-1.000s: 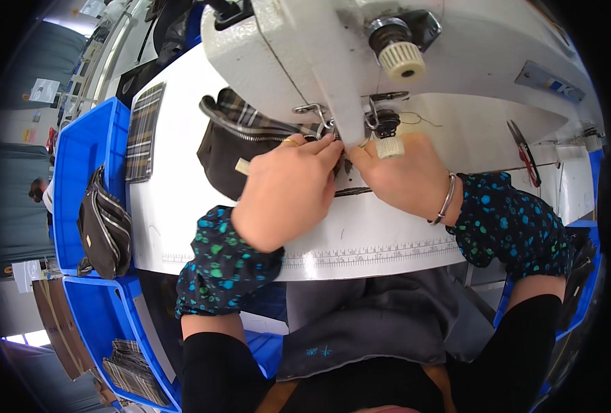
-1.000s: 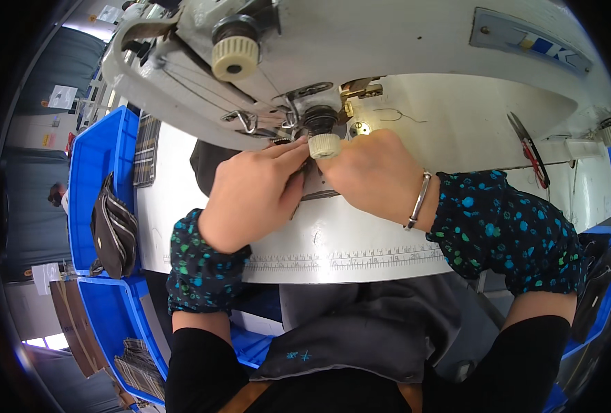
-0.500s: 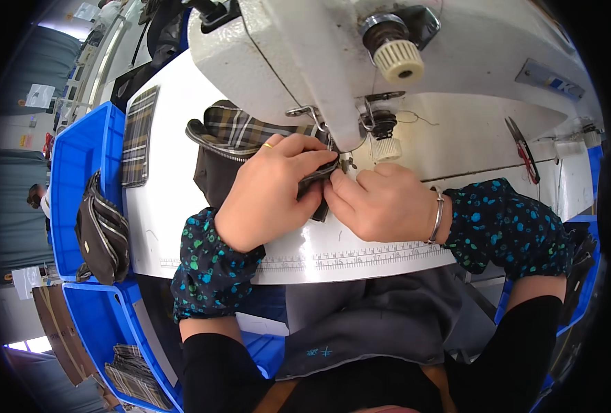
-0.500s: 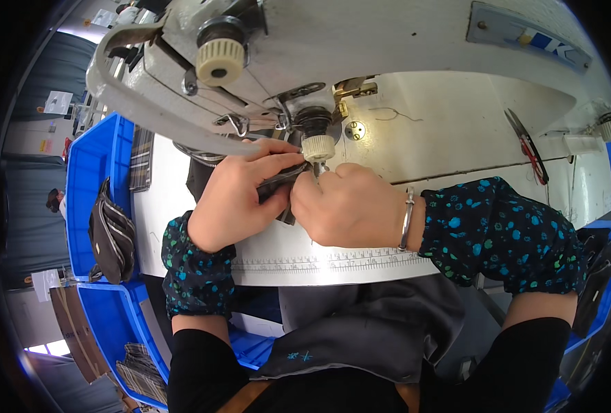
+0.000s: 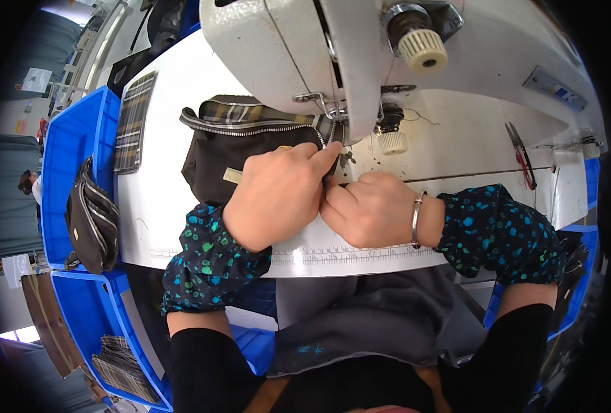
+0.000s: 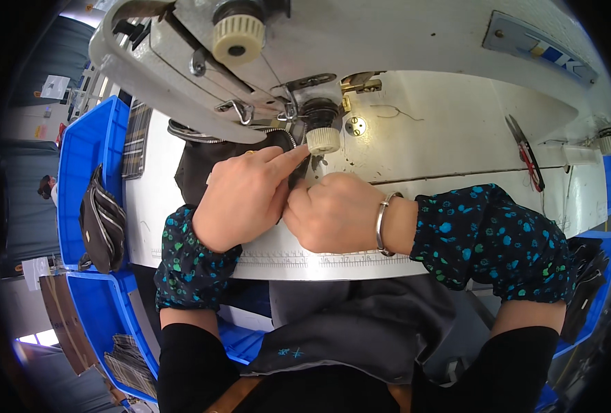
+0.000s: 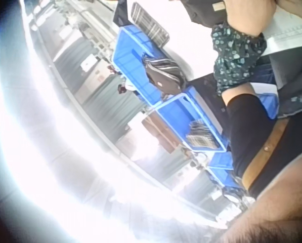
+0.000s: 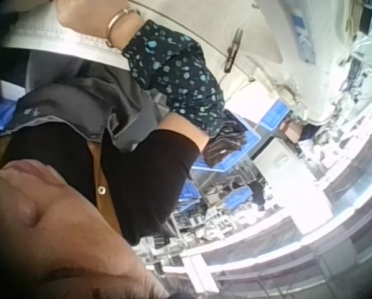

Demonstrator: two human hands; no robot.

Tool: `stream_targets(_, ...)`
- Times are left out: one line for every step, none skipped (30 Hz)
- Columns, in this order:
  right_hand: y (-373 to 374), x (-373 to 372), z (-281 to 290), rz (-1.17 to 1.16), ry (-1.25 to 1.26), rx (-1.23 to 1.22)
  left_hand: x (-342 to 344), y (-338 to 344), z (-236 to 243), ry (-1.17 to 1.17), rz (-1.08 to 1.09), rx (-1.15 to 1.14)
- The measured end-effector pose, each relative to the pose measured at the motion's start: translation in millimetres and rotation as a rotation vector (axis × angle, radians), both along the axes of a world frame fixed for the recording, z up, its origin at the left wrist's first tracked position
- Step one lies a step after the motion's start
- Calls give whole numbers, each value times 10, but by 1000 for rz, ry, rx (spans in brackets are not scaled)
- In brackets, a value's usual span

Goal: The person operates an industrial sewing machine to stitch zippers onto small fabric pouches. They retrieve pouches from a blue bin, align the zipper edges under the presser foot, and sew along the seams. After completing the stitching, the person removes the pouch and places it into a separate bin before picking up the next item.

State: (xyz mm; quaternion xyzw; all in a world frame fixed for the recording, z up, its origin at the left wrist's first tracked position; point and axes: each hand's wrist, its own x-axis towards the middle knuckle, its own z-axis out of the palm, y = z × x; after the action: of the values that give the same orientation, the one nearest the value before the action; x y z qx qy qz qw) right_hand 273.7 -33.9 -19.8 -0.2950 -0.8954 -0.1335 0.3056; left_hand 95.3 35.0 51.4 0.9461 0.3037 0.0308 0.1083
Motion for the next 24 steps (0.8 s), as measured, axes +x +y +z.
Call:
stream_targets(1, 5, -4, 2, -1, 0, 9, 12, -12, 10, 4, -23)
stream_targets(8, 5, 3, 9, 1, -1, 3, 41, -19, -30, -14, -54)
stream_targets(14, 8, 13, 16, 3, -2, -12, 80, -34, -70, -33, -86)
stream_targets(15, 10, 20, 22, 5, -3, -22, 103, -41, -110, -52, -117)
stream_targets(14, 10, 21, 22, 7, -11, -22, 115, -41, -122, -56, -138)
stream_targets(10, 11, 22, 21, 8, -18, -21, 124, -41, -134, -60, -160)
stream_targets(7, 14, 22, 21, 10, -25, -15, 130, -42, -146, -64, -181)
stream_targets(3, 16, 21, 23, 7, -40, -9, 134, -50, -160, -69, -199)
stream_targets(-1, 19, 20, 25, 4, -55, -4, 138, -64, -174, -74, -216)
stream_targets(-5, 23, 21, 26, 2, -70, 0, 138, -74, -188, -79, -234)
stream_targets(-4, 25, 20, 31, 12, -68, 5, 133, -84, -198, -76, -227)
stream_targets(-2, 23, 24, 35, 23, -65, 6, 121, -92, -207, -73, -219)
stream_targets(0, 23, 29, 39, 33, -62, 8, 107, -96, -216, -69, -212)
stream_targets(1, 28, 35, 43, 30, -69, 15, 101, -89, -189, -60, -208)
stream_targets(2, 34, 42, 47, 27, -77, 25, 94, -70, -162, -50, -203)
stream_targets(3, 38, 43, 51, 24, -84, 33, 90, -58, -136, -40, -199)
stream_targets(0, 39, 43, 51, 30, -79, 39, 83, -44, -127, -39, -195)
stream_targets(-2, 36, 37, 50, 37, -74, 42, 79, -31, -118, -37, -191)
stream_targets(-4, 36, 32, 50, 43, -70, 47, 79, -23, -109, -36, -188)
stream_targets(-3, 34, 29, 54, 42, -72, 46, 79, -19, -99, -31, -189)
stream_targets(-1, 34, 26, 58, 42, -73, 48, 83, -16, -90, -27, -190)
stream_targets(4, 35, 23, 62, 42, -75, 51, 86, -15, -80, -22, -191)
stream_targets(9, 36, 24, 44, 24, -65, 54, 89, -20, -81, -11, -173)
stream_targets(18, 38, 25, 26, 6, -55, 54, 93, -32, -81, 1, -154)
